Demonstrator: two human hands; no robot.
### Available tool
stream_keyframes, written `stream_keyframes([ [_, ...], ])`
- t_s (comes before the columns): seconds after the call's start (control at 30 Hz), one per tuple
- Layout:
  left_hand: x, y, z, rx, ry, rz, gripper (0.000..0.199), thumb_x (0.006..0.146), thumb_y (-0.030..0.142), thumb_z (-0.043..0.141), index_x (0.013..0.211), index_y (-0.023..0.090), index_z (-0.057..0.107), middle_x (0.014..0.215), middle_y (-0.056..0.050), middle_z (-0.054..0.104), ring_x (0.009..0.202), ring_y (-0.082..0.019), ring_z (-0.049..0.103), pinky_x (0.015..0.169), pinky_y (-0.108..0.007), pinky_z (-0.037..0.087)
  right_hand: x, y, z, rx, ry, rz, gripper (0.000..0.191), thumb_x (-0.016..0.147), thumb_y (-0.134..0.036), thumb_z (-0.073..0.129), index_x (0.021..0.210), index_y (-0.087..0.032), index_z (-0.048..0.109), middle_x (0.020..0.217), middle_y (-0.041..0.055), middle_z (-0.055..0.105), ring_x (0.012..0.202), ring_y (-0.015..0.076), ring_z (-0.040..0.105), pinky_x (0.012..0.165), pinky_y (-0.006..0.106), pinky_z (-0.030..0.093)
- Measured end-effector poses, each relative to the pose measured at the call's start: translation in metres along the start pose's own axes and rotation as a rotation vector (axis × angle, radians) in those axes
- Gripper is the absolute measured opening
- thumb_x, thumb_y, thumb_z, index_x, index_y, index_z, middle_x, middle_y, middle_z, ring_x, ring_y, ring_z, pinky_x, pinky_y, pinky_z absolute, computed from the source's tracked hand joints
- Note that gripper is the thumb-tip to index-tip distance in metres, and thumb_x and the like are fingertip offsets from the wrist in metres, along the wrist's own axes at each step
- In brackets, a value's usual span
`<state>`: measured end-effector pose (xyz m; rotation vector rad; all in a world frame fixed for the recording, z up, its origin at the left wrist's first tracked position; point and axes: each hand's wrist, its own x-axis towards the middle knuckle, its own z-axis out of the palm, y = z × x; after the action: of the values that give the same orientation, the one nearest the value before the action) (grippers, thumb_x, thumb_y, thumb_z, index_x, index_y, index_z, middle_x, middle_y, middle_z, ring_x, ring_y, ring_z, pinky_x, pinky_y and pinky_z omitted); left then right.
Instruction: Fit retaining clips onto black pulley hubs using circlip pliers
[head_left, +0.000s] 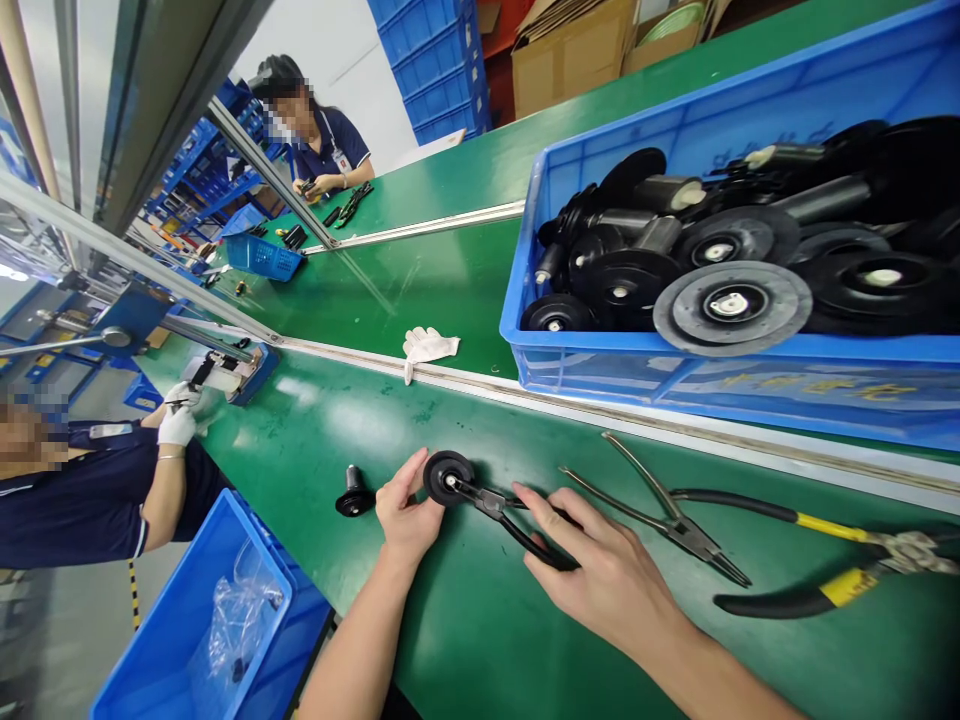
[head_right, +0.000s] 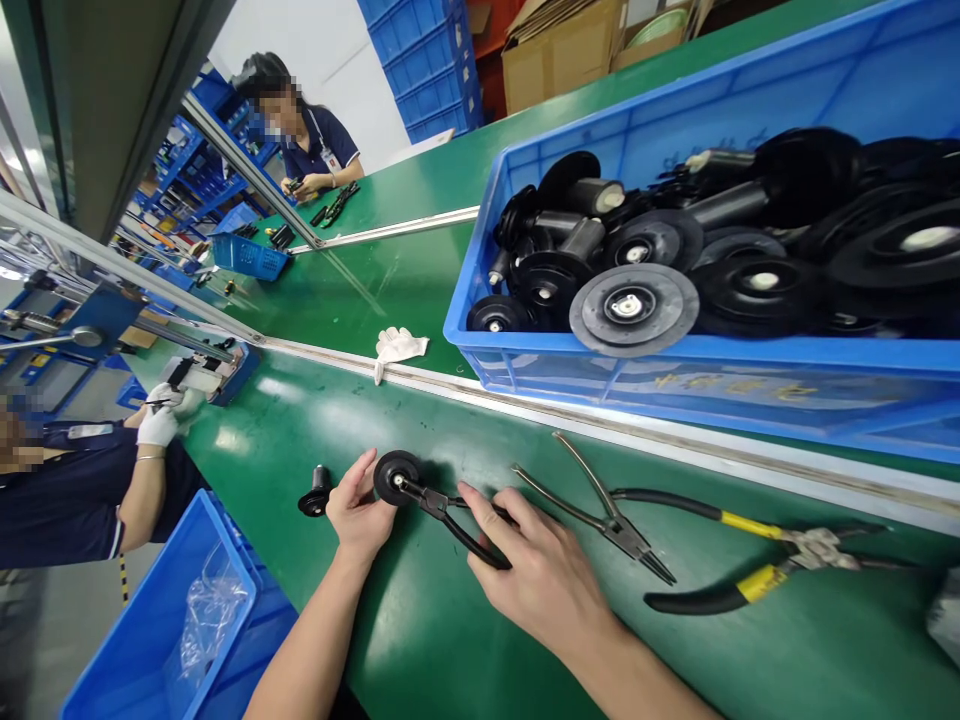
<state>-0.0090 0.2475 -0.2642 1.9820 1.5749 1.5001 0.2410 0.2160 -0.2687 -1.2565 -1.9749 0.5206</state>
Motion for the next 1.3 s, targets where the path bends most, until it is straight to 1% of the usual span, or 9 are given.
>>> stream_keyframes([
  [0.1,-0.003,0.007,0.003,0.058,0.061,-0.075,0.058,0.079,0.014,0.086,0.134,0.018,0.069,0.097,-0.007,0.084,0.081,-0.02,0.082,0.086,-0.031,0.068,-0.004,-0.009,0.003,0.014,0.03,0.037,0.049,0.098,-0.019,0.05,0.146,-0.026,0.059,0.095,0.0016,0.059,0.066,0.012,0.057,0.056,0.026,0.043],
  [0.3,-0.009,0.015,0.006,0.152,0.125,-0.137,0.048,0.075,0.017,0.087,0.122,0.016,0.077,0.095,-0.008,0.084,0.073,-0.018,0.08,0.068,-0.021,0.066,-0.009,-0.022,0.011,0.045,0.077,0.115,0.051,0.099,-0.019,0.051,0.148,-0.029,0.056,0.094,0.0008,0.057,0.066,0.0126,0.055,0.06,0.027,0.045],
  [0.43,-0.008,0.012,0.006,0.127,0.128,-0.168,0.049,0.074,0.016,0.085,0.122,0.017,0.077,0.095,-0.007,0.084,0.073,-0.018,0.081,0.069,-0.022,0.066,-0.01,-0.017,0.013,0.06,0.057,0.092,0.05,0.101,-0.019,0.052,0.15,-0.029,0.055,0.097,0.0021,0.058,0.068,0.0129,0.056,0.058,0.027,0.043],
  [0.57,-0.007,0.008,0.006,0.145,0.127,-0.143,0.046,0.076,0.017,0.082,0.121,0.017,0.077,0.099,-0.008,0.084,0.075,-0.019,0.081,0.071,-0.024,0.067,-0.008,-0.014,0.01,0.11,0.04,0.054,0.05,0.102,-0.023,0.058,0.152,-0.026,0.054,0.1,0.0042,0.06,0.072,0.0136,0.058,0.059,0.028,0.042],
  [0.67,-0.006,0.007,0.006,0.158,0.122,-0.143,0.048,0.077,0.016,0.08,0.125,0.018,0.075,0.097,-0.006,0.084,0.076,-0.018,0.081,0.073,-0.023,0.067,-0.006,-0.014,0.007,0.232,0.086,0.039,0.055,0.1,-0.018,0.064,0.154,-0.024,0.053,0.099,0.0049,0.059,0.077,0.0138,0.058,0.067,0.027,0.045],
  [0.73,-0.006,0.007,0.006,0.157,0.126,-0.159,0.052,0.076,0.015,0.08,0.127,0.018,0.074,0.094,-0.004,0.084,0.074,-0.017,0.081,0.073,-0.022,0.066,-0.004,-0.014,0.006,0.271,0.11,0.031,0.057,0.099,-0.014,0.063,0.154,-0.024,0.052,0.097,0.0046,0.058,0.074,0.0131,0.056,0.066,0.027,0.044],
  [0.83,-0.005,0.009,0.007,0.136,0.126,-0.187,0.055,0.075,0.014,0.081,0.129,0.018,0.073,0.096,-0.004,0.084,0.076,-0.016,0.081,0.076,-0.021,0.066,-0.003,-0.014,0.005,0.255,0.08,0.027,0.056,0.1,-0.013,0.06,0.154,-0.024,0.052,0.094,0.0038,0.057,0.071,0.0127,0.053,0.063,0.026,0.043],
  [1.03,-0.002,0.013,0.01,0.063,0.066,-0.201,0.06,0.075,0.012,0.081,0.133,0.019,0.071,0.097,-0.004,0.084,0.078,-0.017,0.081,0.082,-0.021,0.066,-0.004,-0.013,0.008,0.236,0.031,0.053,0.054,0.101,-0.015,0.058,0.153,-0.026,0.053,0.094,0.0031,0.057,0.074,0.0127,0.056,0.066,0.026,0.046],
  [1.3,-0.003,0.012,0.01,0.095,0.043,-0.215,0.055,0.076,0.016,0.082,0.13,0.016,0.073,0.095,-0.006,0.084,0.076,-0.018,0.081,0.078,-0.021,0.066,-0.005,-0.013,0.007,0.21,0.017,0.078,0.055,0.1,-0.015,0.056,0.153,-0.027,0.051,0.095,0.0026,0.057,0.074,0.0128,0.056,0.067,0.026,0.046],
])
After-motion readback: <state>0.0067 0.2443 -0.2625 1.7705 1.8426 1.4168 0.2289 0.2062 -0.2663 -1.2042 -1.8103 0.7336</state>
